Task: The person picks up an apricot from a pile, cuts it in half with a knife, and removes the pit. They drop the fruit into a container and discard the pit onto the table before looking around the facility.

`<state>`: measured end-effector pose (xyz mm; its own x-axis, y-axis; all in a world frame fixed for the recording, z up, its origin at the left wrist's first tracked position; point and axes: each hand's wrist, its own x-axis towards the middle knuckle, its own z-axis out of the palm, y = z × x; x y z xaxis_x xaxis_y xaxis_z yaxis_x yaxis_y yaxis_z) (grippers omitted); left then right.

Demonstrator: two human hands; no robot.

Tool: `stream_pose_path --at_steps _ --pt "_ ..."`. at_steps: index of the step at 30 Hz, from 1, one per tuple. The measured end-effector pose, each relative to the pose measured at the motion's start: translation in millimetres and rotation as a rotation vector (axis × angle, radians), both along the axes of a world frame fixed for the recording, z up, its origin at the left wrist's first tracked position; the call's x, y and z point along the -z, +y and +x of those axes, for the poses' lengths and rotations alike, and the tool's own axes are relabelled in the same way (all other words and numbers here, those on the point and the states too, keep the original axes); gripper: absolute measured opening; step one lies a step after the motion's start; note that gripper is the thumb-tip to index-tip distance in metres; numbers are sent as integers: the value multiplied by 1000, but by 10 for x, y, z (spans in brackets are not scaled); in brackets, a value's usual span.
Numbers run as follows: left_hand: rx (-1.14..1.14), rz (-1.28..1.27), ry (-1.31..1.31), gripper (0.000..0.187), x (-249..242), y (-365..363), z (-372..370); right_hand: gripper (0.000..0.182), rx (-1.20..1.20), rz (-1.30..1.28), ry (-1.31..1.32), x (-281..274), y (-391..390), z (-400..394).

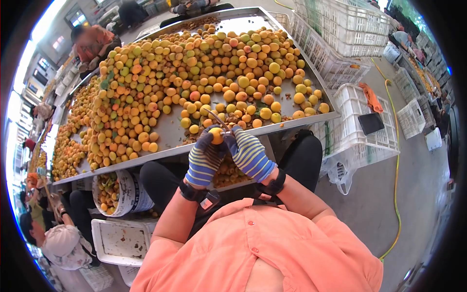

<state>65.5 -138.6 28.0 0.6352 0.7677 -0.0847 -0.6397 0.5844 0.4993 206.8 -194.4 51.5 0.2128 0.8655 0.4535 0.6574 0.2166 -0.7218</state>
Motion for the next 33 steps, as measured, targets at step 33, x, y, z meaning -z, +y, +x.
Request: stream_pose_path --at_steps 33 --pt "-260 -119 -28 27 567 936 -64 34 -460 -797 1371 155 892 -67"
